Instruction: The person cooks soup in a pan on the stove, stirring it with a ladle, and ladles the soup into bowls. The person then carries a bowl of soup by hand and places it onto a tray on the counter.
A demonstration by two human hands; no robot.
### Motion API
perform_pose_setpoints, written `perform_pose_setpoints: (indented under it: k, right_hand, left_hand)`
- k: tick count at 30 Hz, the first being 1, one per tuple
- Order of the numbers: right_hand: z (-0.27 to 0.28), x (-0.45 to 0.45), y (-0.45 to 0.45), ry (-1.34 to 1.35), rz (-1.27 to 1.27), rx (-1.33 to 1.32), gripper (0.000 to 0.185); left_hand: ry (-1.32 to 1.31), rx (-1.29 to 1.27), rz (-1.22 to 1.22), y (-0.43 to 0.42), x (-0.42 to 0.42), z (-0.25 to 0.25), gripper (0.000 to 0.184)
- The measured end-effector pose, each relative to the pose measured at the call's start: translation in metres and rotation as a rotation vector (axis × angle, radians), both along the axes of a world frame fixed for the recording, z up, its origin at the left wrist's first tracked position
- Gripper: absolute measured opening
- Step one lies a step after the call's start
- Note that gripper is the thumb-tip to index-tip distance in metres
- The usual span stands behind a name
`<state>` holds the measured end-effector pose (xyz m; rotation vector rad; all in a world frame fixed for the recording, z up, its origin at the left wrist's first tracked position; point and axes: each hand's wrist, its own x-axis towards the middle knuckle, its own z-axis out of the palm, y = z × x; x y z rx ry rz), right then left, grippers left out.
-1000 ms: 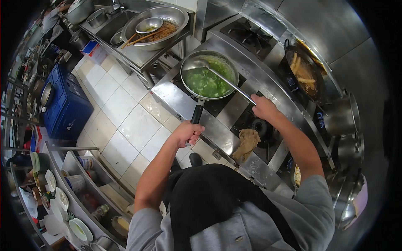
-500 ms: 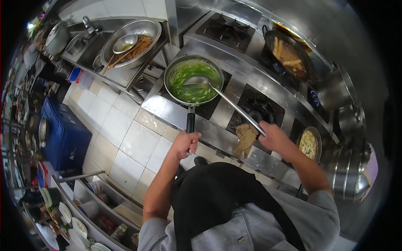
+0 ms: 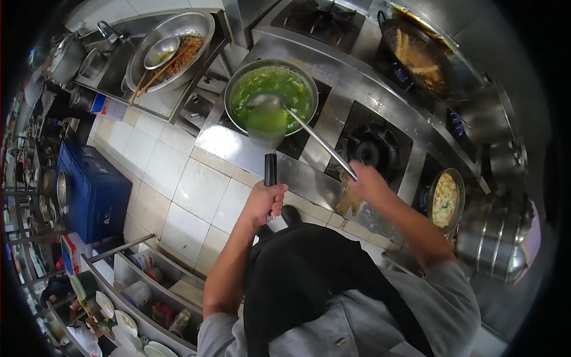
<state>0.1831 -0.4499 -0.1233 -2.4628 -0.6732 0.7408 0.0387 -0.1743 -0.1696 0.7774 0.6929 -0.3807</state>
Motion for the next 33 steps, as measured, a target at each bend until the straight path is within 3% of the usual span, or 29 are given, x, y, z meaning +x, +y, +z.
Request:
perform_pose_setpoints:
  k: [7, 14, 17, 20, 22, 23, 25, 28, 33]
  right_hand:
    - [-0.022, 0.049, 0.022, -0.274, 0.033, -0.066, 0.018]
    - [-0.008, 0.069, 0.031, -0.273, -0.013, -0.150, 0.020]
    - [-0.015, 0.059, 0.027, -0.208, -0.014, -0.013, 0.025]
    - [-0.009, 0.033, 0.030, -0.107, 0.081, 0.119, 0.026]
    - [0.031, 0.012, 0.047, 0.638, -0.249, 0.142, 0.024]
    - [0.049, 0.008, 0.052, 0.634, -0.234, 0.136, 0.024]
    - [0.076, -0.002, 0.060, 1.001, -0.444, 0.281, 0.010]
    - [0.089, -0.022, 0.063, 0.937, -0.356, 0.199, 0.018]
    - [0.109, -0.063, 0.069, 0.886, -0.147, 0.176, 0.014]
  left_hand:
    - [0.027, 0.041, -0.025, -0.001, 0.002, 0.004, 0.019]
    - [0.005, 0.053, -0.011, 0.000, 0.002, 0.004, 0.020]
    - [-0.006, 0.043, -0.003, 0.001, 0.000, 0.007, 0.019]
    - [-0.001, 0.057, 0.019, -0.003, -0.009, 0.010, 0.019]
    - [-0.013, 0.088, 0.017, -0.005, -0.017, 0.010, 0.021]
    - [-0.018, 0.086, 0.033, -0.005, -0.023, 0.011, 0.021]
    - [-0.032, 0.042, 0.050, -0.004, -0.038, 0.017, 0.023]
    - [-0.043, 0.060, 0.082, -0.002, -0.063, 0.029, 0.024]
    - [-0.033, 0.115, 0.167, 0.005, -0.114, 0.061, 0.026]
